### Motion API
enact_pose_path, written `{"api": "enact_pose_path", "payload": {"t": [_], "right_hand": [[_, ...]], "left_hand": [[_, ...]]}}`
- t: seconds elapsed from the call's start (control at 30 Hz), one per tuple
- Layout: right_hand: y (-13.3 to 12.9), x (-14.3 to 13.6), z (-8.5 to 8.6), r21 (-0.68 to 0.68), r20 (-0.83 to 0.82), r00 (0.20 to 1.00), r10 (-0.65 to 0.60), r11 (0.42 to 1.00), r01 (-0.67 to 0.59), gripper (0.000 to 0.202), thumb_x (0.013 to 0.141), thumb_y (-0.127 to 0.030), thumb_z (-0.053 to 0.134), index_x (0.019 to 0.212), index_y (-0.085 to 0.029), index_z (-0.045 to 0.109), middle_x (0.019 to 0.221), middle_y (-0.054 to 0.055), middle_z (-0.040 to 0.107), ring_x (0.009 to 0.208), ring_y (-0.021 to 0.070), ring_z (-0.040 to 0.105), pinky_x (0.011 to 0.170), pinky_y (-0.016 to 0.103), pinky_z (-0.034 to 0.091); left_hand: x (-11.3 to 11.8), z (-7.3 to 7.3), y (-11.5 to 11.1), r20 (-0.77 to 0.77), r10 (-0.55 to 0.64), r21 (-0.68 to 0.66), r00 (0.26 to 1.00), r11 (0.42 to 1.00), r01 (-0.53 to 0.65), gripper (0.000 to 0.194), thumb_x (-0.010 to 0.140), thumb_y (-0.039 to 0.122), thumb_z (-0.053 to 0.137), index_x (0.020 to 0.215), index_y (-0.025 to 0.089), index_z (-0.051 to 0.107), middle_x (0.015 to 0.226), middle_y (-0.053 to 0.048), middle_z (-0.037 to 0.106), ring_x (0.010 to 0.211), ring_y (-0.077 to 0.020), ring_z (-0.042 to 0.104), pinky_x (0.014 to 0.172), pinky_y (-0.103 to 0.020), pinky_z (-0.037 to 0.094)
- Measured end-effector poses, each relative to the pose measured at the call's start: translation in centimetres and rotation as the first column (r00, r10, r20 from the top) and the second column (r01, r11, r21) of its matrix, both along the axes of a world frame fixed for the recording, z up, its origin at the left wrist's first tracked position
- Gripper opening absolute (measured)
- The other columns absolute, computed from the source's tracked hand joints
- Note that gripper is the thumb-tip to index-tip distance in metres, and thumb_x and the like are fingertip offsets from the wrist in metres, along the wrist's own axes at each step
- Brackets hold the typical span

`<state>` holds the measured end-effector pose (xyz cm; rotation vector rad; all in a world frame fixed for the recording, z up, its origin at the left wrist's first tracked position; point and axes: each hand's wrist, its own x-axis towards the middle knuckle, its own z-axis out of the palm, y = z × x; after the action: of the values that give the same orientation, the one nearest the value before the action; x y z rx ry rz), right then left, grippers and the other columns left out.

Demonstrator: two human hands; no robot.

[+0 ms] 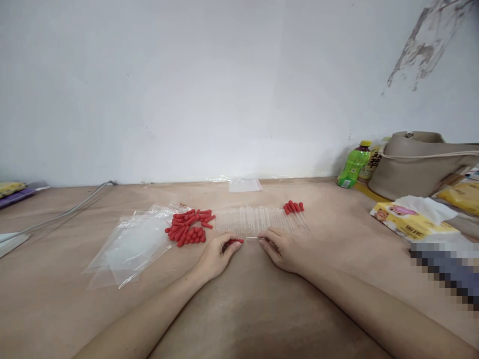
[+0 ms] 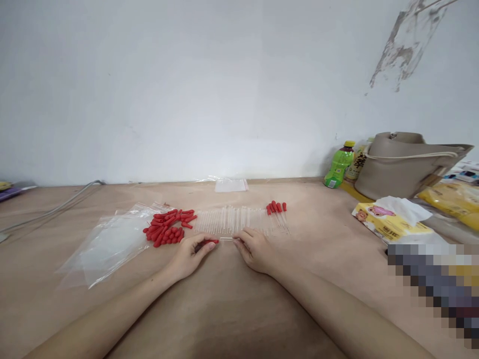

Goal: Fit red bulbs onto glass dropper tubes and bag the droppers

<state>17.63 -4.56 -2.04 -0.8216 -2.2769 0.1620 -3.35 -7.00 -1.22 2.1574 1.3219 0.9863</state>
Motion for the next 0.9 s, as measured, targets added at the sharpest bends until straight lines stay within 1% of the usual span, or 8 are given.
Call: {"api": "enact_pose_path", "payload": {"t": [0.1,0.2,0.27,0.43,0.6,0.67,0.77,0.9], "right_hand": [[-0.20,-0.15,0.15,-0.001,0.010,1.000,0.018,1.000,-0.018,0.018,0.085,-0.020,0.038,0.091,-0.017,0.054,0.078,0.005,0.056,0.071,0.0137,0.052,0.064,0.025,0.041],[-0.31,-0.22,0.12,-0.003,0.032,0.998,0.049,0.999,-0.049,0.019,0.086,-0.021,0.038,0.092,-0.017,0.055,0.078,0.005,0.056,0.070,0.0138,0.051,0.064,0.025,0.041],[-0.30,-0.22,0.02,-0.003,0.040,0.997,0.071,0.997,-0.071,0.019,0.086,-0.022,0.038,0.092,-0.017,0.055,0.077,0.005,0.056,0.069,0.0137,0.051,0.064,0.025,0.041],[0.05,-0.03,-0.21,-0.041,0.069,0.990,0.119,0.992,-0.116,0.019,0.086,-0.022,0.039,0.092,-0.018,0.057,0.075,0.004,0.055,0.069,0.0136,0.051,0.063,0.025,0.040],[0.54,0.44,-0.22,-0.045,0.110,0.978,0.178,0.984,-0.174,0.019,0.085,-0.020,0.041,0.092,-0.021,0.059,0.078,0.004,0.056,0.074,0.0139,0.052,0.068,0.027,0.040],[0.60,0.52,-0.23,-0.027,0.118,0.979,0.166,0.986,-0.164,0.019,0.085,-0.019,0.041,0.089,-0.020,0.060,0.078,0.005,0.056,0.074,0.0142,0.052,0.067,0.027,0.040],[0.47,0.44,-0.25,0.001,0.127,0.986,0.111,0.994,-0.112,0.020,0.084,-0.020,0.041,0.087,-0.019,0.061,0.075,0.005,0.056,0.071,0.0146,0.052,0.065,0.027,0.040],[0.17,0.22,-0.23,0.000,0.118,0.989,0.093,0.996,-0.094,0.019,0.084,-0.020,0.041,0.086,-0.018,0.060,0.075,0.005,0.057,0.071,0.0147,0.053,0.064,0.026,0.041]], "left_hand": [[-0.09,-0.15,-0.25,0.051,-0.025,-0.035,0.998,0.999,0.026,0.019,0.084,0.027,0.044,0.091,0.018,0.058,0.081,-0.002,0.062,0.074,-0.0150,0.056,0.067,-0.025,0.044],[-0.04,-0.26,-0.45,0.075,-0.047,-0.076,0.996,0.996,0.053,0.019,0.085,0.028,0.042,0.090,0.017,0.056,0.073,-0.001,0.060,0.068,-0.0137,0.055,0.062,-0.023,0.044],[-0.03,-0.29,-0.49,0.087,-0.051,-0.091,0.995,0.994,0.059,0.018,0.084,0.028,0.043,0.090,0.016,0.056,0.072,-0.001,0.059,0.066,-0.0133,0.054,0.060,-0.023,0.044],[-0.13,-0.22,-0.60,0.074,-0.078,-0.111,0.994,0.990,0.086,0.017,0.082,0.028,0.046,0.087,0.017,0.058,0.069,0.000,0.058,0.060,-0.0117,0.052,0.056,-0.021,0.042],[-0.02,-0.12,-0.97,0.026,-0.120,-0.158,0.992,0.980,0.123,0.018,0.082,0.026,0.045,0.083,0.018,0.061,0.066,0.001,0.057,0.058,-0.0108,0.050,0.054,-0.019,0.041],[0.02,-0.23,-0.99,0.024,-0.116,-0.174,0.993,0.978,0.118,0.019,0.082,0.027,0.045,0.083,0.017,0.061,0.064,0.001,0.056,0.057,-0.0105,0.050,0.054,-0.019,0.041],[-0.02,-0.50,-0.85,0.043,-0.100,-0.194,0.994,0.975,0.107,0.020,0.082,0.029,0.046,0.084,0.016,0.061,0.064,0.000,0.057,0.056,-0.0106,0.050,0.053,-0.020,0.042],[-0.12,-0.70,-0.70,0.031,-0.084,-0.195,0.996,0.977,0.088,0.020,0.078,0.033,0.052,0.082,0.017,0.062,0.061,0.002,0.056,0.054,-0.0101,0.049,0.050,-0.019,0.040]]}}
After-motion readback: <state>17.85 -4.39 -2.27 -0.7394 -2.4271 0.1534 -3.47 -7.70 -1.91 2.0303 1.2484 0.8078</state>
